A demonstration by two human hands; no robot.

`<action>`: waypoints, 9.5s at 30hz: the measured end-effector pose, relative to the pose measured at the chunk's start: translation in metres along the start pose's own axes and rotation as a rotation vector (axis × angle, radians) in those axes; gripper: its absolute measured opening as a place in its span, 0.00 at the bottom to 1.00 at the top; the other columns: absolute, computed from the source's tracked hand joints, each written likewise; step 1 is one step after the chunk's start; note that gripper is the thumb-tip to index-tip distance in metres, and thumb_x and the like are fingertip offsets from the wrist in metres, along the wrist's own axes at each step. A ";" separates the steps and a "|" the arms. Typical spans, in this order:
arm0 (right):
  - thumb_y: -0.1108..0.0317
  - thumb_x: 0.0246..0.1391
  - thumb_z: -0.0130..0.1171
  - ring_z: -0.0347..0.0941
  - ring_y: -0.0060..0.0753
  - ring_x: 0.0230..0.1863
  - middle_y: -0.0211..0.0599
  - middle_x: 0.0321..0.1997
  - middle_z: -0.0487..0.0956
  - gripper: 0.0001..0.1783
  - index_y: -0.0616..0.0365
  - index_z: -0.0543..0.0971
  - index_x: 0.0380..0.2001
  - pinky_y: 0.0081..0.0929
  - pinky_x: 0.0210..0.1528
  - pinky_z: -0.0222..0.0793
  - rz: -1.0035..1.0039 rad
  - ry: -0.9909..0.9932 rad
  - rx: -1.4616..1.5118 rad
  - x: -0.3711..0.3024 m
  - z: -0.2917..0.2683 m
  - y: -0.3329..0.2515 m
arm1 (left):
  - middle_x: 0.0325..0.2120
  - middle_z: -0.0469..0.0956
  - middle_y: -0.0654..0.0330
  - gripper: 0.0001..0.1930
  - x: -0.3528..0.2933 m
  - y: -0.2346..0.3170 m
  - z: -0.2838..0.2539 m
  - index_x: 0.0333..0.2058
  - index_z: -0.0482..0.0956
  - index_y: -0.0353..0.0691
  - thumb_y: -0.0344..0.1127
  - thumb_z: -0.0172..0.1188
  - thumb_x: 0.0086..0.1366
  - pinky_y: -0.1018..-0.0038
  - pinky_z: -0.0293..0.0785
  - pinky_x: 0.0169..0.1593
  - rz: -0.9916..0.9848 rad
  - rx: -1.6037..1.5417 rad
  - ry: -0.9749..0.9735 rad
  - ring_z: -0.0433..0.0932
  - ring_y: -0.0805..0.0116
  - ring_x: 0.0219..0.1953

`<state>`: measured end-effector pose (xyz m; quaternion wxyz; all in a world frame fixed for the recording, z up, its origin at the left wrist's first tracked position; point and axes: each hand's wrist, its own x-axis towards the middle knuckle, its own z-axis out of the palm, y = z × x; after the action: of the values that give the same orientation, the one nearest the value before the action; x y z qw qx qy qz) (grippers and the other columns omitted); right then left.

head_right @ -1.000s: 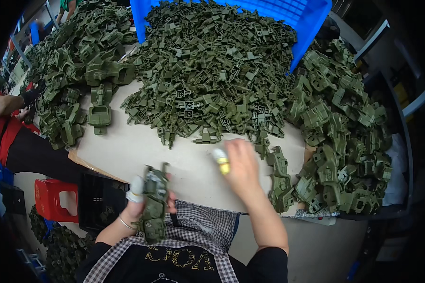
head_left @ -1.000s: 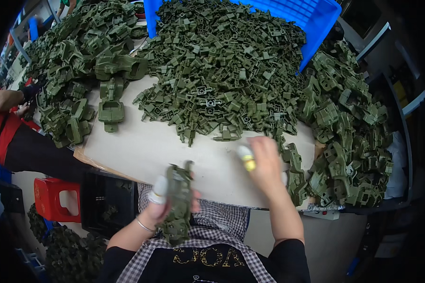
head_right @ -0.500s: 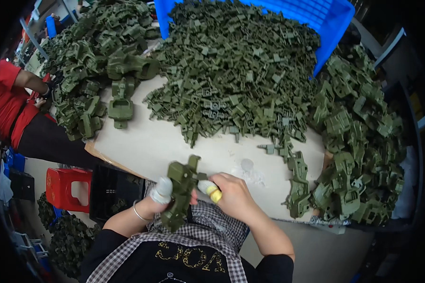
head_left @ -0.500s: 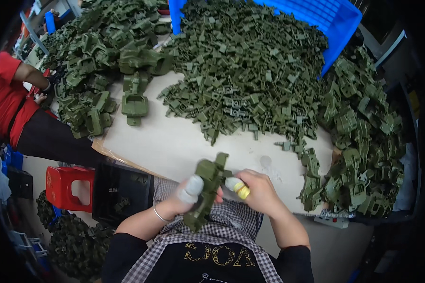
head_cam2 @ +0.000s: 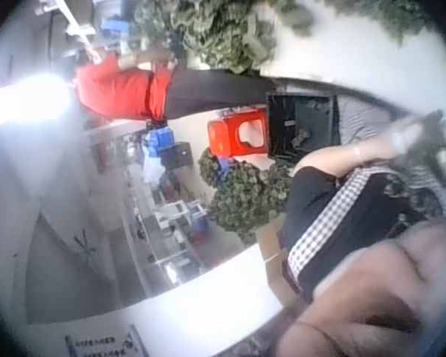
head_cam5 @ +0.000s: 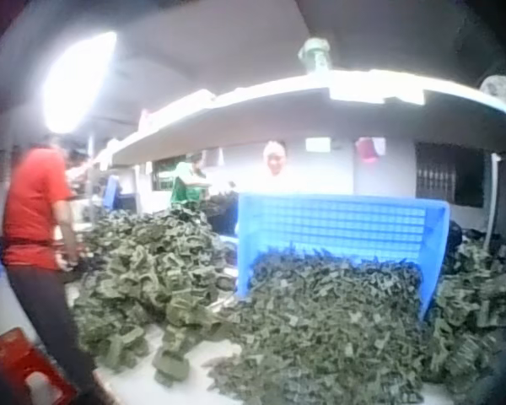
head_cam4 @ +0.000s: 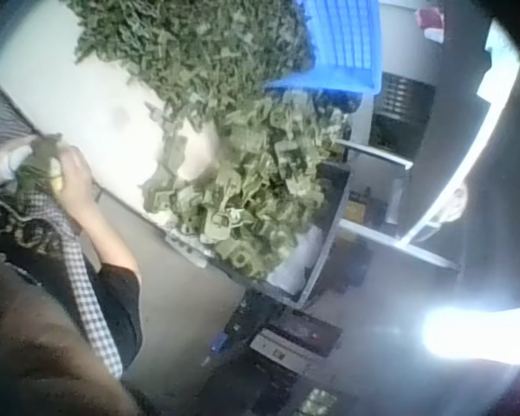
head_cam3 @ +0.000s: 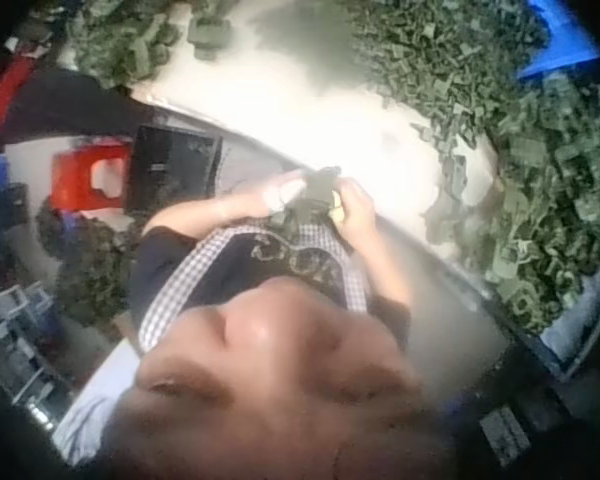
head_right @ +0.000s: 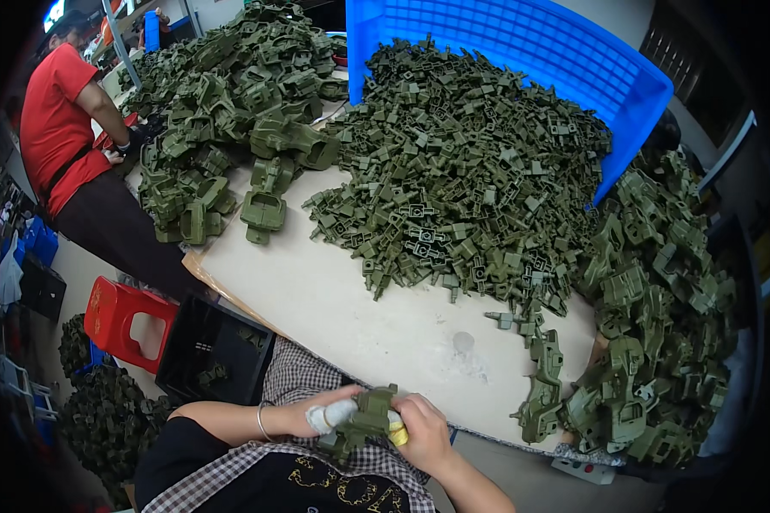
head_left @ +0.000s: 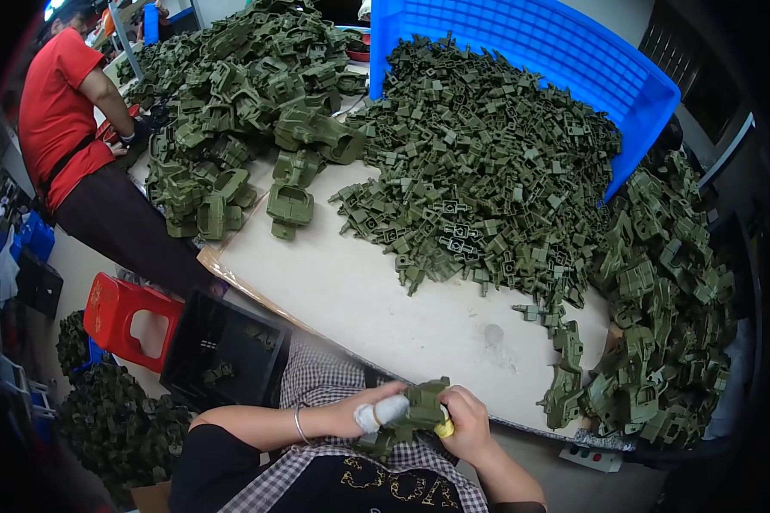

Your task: The person empties a crate of plastic components onto the workbench and fits the pieces together by hand to assemble toy parts.

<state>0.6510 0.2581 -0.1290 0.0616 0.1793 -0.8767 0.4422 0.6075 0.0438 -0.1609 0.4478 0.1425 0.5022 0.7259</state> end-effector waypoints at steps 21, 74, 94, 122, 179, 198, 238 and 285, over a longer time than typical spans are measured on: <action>0.74 0.37 0.60 0.72 0.49 0.27 0.42 0.24 0.73 0.11 0.61 0.71 0.27 0.33 0.29 0.69 -0.014 -0.226 0.105 0.053 -0.041 0.009 | 0.35 0.78 0.61 0.18 0.038 0.041 -0.001 0.42 0.73 0.36 0.39 0.63 0.57 0.76 0.72 0.44 -0.103 0.036 -0.152 0.76 0.73 0.37; 0.65 0.50 0.58 0.71 0.31 0.44 0.34 0.42 0.73 0.18 0.58 0.71 0.44 0.28 0.43 0.69 0.139 -0.053 0.703 0.044 0.038 0.021 | 0.45 0.66 0.54 0.37 0.052 0.044 0.015 0.49 0.64 0.36 0.43 0.73 0.43 0.64 0.56 0.60 0.638 0.480 0.303 0.63 0.55 0.55; 0.66 0.47 0.54 0.71 0.48 0.45 0.46 0.41 0.74 0.17 0.63 0.74 0.40 0.39 0.45 0.68 0.152 -0.262 -0.048 0.029 -0.036 -0.003 | 0.48 0.68 0.48 0.45 0.058 0.048 -0.020 0.59 0.53 0.34 0.56 0.63 0.52 0.61 0.76 0.45 0.298 0.008 0.075 0.76 0.53 0.40; 0.60 0.43 0.68 0.67 0.39 0.49 0.48 0.51 0.67 0.49 0.71 0.52 0.61 0.34 0.49 0.66 0.183 0.702 0.372 -0.015 -0.001 -0.001 | 0.47 0.69 0.56 0.43 0.075 0.038 -0.009 0.54 0.62 0.38 0.73 0.43 0.55 0.62 0.70 0.51 0.459 -0.365 0.145 0.71 0.62 0.48; 0.73 0.44 0.61 0.59 0.50 0.56 0.52 0.55 0.59 0.46 0.64 0.49 0.64 0.36 0.59 0.56 0.113 0.259 0.240 0.038 0.025 0.016 | 0.48 0.71 0.53 0.19 0.083 0.030 -0.005 0.53 0.62 0.33 0.36 0.46 0.67 0.68 0.70 0.53 0.536 0.159 0.444 0.73 0.65 0.49; 0.74 0.43 0.65 0.63 0.36 0.59 0.43 0.60 0.62 0.46 0.64 0.51 0.63 0.29 0.59 0.62 0.333 0.181 1.178 0.047 0.009 0.010 | 0.51 0.69 0.51 0.29 0.078 0.047 -0.003 0.59 0.60 0.40 0.46 0.54 0.63 0.66 0.63 0.59 0.610 -0.311 0.400 0.69 0.59 0.54; 0.64 0.42 0.67 0.69 0.42 0.51 0.47 0.49 0.70 0.37 0.61 0.65 0.56 0.33 0.52 0.65 0.342 0.046 0.397 0.039 -0.088 0.076 | 0.54 0.67 0.51 0.31 0.081 0.139 -0.065 0.58 0.61 0.37 0.37 0.61 0.58 0.68 0.63 0.58 0.252 1.296 -0.121 0.68 0.58 0.54; 0.71 0.37 0.66 0.60 0.52 0.56 0.48 0.58 0.63 0.36 0.62 0.67 0.54 0.43 0.57 0.57 0.146 0.392 -0.450 0.029 -0.090 0.012 | 0.48 0.71 0.50 0.26 -0.023 0.380 -0.348 0.57 0.61 0.32 0.39 0.51 0.64 0.70 0.64 0.54 1.067 1.237 1.688 0.70 0.63 0.49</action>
<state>0.6155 0.3288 -0.0767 0.2357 0.0088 -0.9345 0.2665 0.1990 -0.2199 0.0123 -0.5334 0.0019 0.7836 0.3184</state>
